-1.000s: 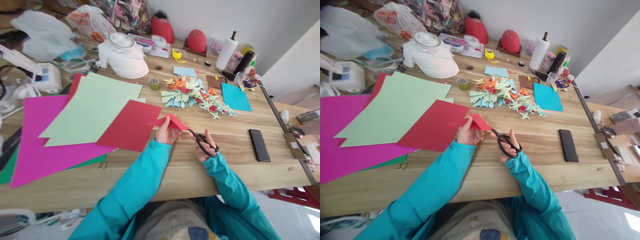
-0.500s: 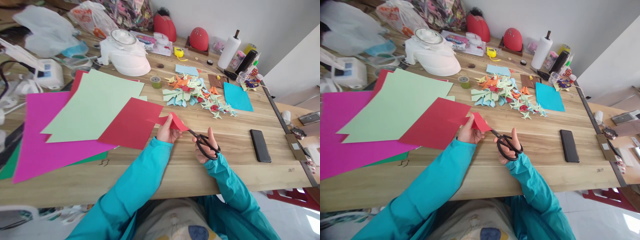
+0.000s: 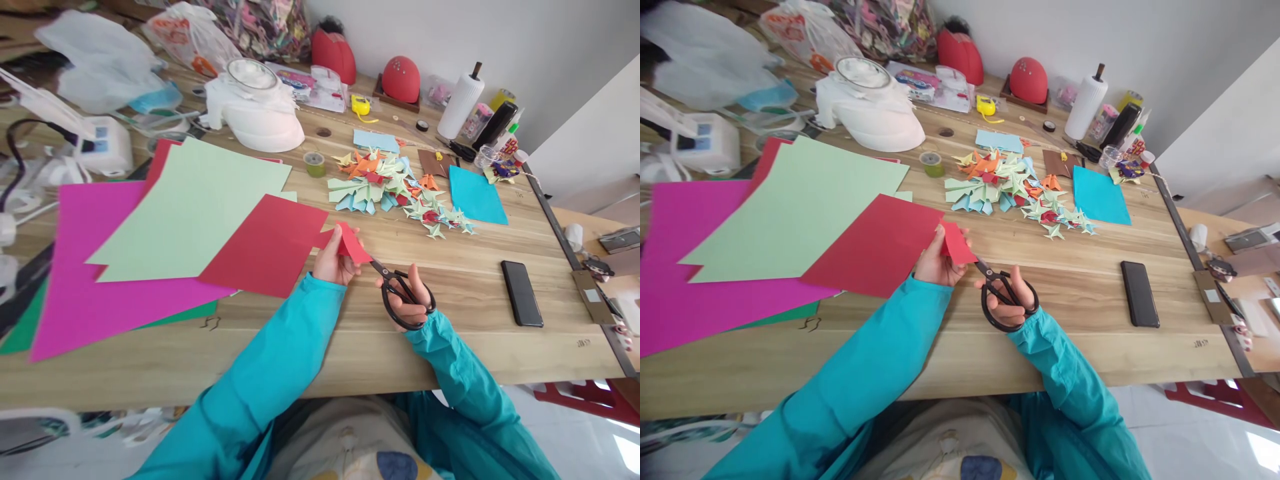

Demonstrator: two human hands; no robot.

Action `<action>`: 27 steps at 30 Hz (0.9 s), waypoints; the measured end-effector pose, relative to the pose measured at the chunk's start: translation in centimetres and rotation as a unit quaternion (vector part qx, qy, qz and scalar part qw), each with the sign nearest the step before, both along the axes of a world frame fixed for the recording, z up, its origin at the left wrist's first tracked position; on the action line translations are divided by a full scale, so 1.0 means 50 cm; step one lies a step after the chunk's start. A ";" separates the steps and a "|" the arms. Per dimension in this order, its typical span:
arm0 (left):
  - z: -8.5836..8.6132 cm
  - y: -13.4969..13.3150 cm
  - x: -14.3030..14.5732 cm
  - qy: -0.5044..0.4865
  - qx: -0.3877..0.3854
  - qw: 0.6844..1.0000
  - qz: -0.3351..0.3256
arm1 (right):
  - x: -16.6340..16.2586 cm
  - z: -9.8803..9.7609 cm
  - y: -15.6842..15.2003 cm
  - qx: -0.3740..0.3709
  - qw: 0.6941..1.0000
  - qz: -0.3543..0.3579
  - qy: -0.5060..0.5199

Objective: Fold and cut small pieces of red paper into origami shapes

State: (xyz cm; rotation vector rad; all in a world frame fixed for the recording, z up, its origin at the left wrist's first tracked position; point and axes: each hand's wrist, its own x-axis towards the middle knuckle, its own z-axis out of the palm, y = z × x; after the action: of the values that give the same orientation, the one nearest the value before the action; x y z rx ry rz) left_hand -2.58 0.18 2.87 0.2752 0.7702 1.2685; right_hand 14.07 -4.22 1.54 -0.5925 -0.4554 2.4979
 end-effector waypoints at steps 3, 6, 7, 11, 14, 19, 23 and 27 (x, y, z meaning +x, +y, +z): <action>0.005 -0.001 -0.001 -0.009 0.010 1.000 -0.010 | -0.005 0.005 -0.002 0.014 1.000 0.015 -0.013; 0.009 -0.003 0.001 -0.009 0.029 0.999 -0.019 | -0.005 0.012 -0.007 0.024 0.997 0.058 -0.032; 0.010 -0.003 0.001 -0.008 0.034 0.999 -0.018 | -0.005 0.013 -0.009 0.029 0.996 0.071 -0.034; 0.005 0.002 0.000 -0.006 0.006 1.000 0.009 | -0.002 0.017 -0.010 0.058 0.995 0.075 -0.030; -0.006 0.008 0.000 0.012 -0.023 0.998 0.058 | 0.000 0.017 -0.004 0.077 0.995 0.060 -0.035; -0.018 0.004 0.008 0.061 -0.003 0.995 0.085 | 0.005 0.011 0.008 0.080 0.996 0.033 -0.031; -0.022 -0.001 0.012 0.065 0.018 0.994 0.081 | 0.007 0.005 0.009 0.080 0.996 0.017 -0.040; -0.025 0.001 0.013 0.073 0.027 0.993 0.091 | 0.007 0.003 0.007 0.079 0.997 0.018 -0.007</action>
State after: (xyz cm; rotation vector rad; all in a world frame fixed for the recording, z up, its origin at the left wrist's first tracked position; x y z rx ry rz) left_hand -1.94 0.22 1.62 0.3510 0.9019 1.4550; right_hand 14.43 -3.89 1.66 -0.5445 -0.6680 2.4642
